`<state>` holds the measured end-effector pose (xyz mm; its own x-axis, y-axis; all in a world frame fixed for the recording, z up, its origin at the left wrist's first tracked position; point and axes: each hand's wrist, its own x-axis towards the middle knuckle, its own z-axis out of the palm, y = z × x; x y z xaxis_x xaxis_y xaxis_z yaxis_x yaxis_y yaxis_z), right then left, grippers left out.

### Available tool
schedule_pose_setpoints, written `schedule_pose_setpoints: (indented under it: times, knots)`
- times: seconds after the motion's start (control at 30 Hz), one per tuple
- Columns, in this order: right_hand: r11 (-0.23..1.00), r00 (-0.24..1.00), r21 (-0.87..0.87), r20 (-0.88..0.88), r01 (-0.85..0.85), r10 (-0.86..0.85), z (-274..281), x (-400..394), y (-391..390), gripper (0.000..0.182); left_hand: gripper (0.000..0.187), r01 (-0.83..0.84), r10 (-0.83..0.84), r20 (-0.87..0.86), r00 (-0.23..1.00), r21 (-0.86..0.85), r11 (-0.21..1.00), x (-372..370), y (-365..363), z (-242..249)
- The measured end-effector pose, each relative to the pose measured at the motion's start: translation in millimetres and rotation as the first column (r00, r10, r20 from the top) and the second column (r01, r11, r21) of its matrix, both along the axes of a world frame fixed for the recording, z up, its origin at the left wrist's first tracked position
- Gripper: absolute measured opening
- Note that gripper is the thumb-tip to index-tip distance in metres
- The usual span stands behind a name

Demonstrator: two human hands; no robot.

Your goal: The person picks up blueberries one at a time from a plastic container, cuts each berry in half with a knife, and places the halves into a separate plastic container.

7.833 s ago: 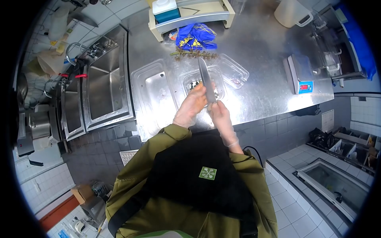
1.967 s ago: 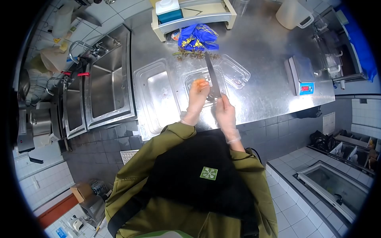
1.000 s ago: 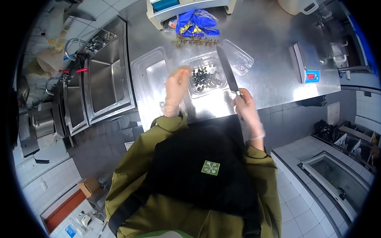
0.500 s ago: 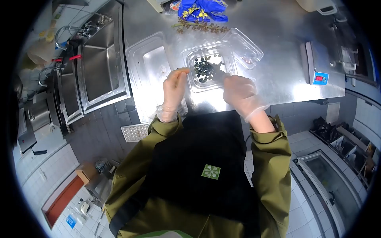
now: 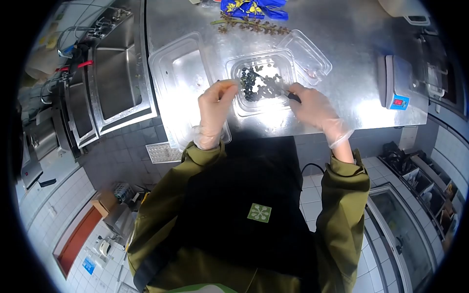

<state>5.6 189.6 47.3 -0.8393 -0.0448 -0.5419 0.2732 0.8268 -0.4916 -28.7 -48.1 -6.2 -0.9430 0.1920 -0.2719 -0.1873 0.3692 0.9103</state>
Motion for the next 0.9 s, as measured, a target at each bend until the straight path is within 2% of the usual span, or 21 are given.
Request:
schedule_pose_setpoints:
  times: [0.1, 0.13, 0.23, 0.27, 0.3, 0.33, 0.37, 0.4, 0.47, 0.53, 0.57, 0.63, 0.67, 0.7, 0.73, 0.8, 0.83, 0.9]
  knots:
    - [0.992, 0.998, 0.121, -0.059, 0.024, -0.017, -15, 2, 3, 0.027, 0.033, 0.063, -0.106, 0.103, 0.989, 0.354, 0.933, -4, 11, -15]
    - [0.989, 0.995, 0.151, -0.097, 0.009, 0.006, -18, 3, 2, 0.027, 0.050, 0.066, -0.154, 0.183, 0.971, 0.416, 0.907, -5, 12, -9]
    - [0.971, 0.965, 0.240, -0.257, 0.011, 0.053, -15, 10, 0, 0.028, 0.063, -0.109, -0.160, 0.373, 0.914, 0.605, 0.789, -9, 18, 9]
    - [0.966, 0.938, 0.258, -0.340, 0.029, 0.062, -11, 13, -2, 0.029, 0.048, -0.085, -0.206, 0.385, 0.899, 0.617, 0.782, -11, 18, -6]
    - [0.961, 0.904, 0.271, -0.421, 0.049, 0.072, -8, 16, -6, 0.030, 0.042, 0.071, -0.209, 0.216, 0.954, 0.513, 0.856, -8, 17, -5]
    - [0.972, 0.874, 0.207, -0.485, 0.109, 0.005, -8, 20, -6, 0.030, 0.036, 0.206, -0.237, 0.040, 0.971, 0.369, 0.906, -4, 18, -3]
    - [0.976, 0.838, 0.139, -0.542, 0.166, -0.065, -8, 27, -2, 0.030, 0.033, 0.311, -0.289, -0.129, 0.948, 0.197, 0.930, -1, 19, -3]
    - [0.972, 0.794, 0.070, -0.591, 0.224, -0.140, -8, 36, 2, 0.030, 0.037, 0.305, -0.291, -0.397, 0.870, -0.028, 0.952, 1, 22, -6]
    - [0.910, 0.772, 0.026, -0.540, 0.414, -0.336, -7, 61, 15, 0.030, 0.039, 0.282, -0.223, -0.327, 0.918, 0.144, 0.949, 7, 23, -19]
    - [0.801, 0.695, -0.041, -0.473, 0.597, -0.542, -13, 95, 34, 0.027, 0.045, 0.248, -0.187, -0.235, 0.954, 0.270, 0.930, 10, 28, -22]
    - [0.749, 0.641, -0.110, -0.445, 0.654, -0.625, -21, 114, 46, 0.026, 0.043, 0.250, -0.186, -0.287, 0.940, 0.205, 0.946, 8, 29, -26]
    - [0.623, 0.522, -0.242, -0.372, 0.744, -0.768, -36, 152, 70, 0.024, 0.041, 0.181, -0.142, -0.285, 0.948, 0.115, 0.977, 8, 38, -23]
    - [0.565, 0.493, -0.285, -0.289, 0.774, -0.821, -41, 171, 81, 0.024, 0.038, 0.156, -0.124, -0.353, 0.927, 0.063, 0.986, 8, 43, -21]
    - [0.503, 0.461, -0.327, -0.203, 0.800, -0.864, -46, 189, 93, 0.024, 0.032, 0.126, -0.146, -0.385, 0.911, -0.077, 0.989, 9, 47, -29]
    - [0.438, 0.427, -0.367, -0.114, 0.821, -0.897, -48, 203, 101, 0.024, 0.027, 0.123, -0.205, -0.391, 0.897, -0.225, 0.967, 10, 50, -20]
    - [0.400, 0.390, -0.403, -0.111, 0.823, -0.914, -50, 228, 112, 0.025, 0.013, 0.136, -0.358, -0.440, 0.824, -0.460, 0.878, 11, 52, -16]
    - [0.379, 0.370, -0.422, -0.107, 0.823, -0.923, -51, 242, 120, 0.025, 0.005, 0.145, -0.410, -0.387, 0.826, -0.557, 0.818, 13, 55, -16]
    - [0.359, 0.362, -0.423, -0.077, 0.832, -0.929, -62, 278, 147, 0.029, 0.009, 0.098, -0.533, -0.495, 0.686, -0.664, 0.742, 15, 54, -32]
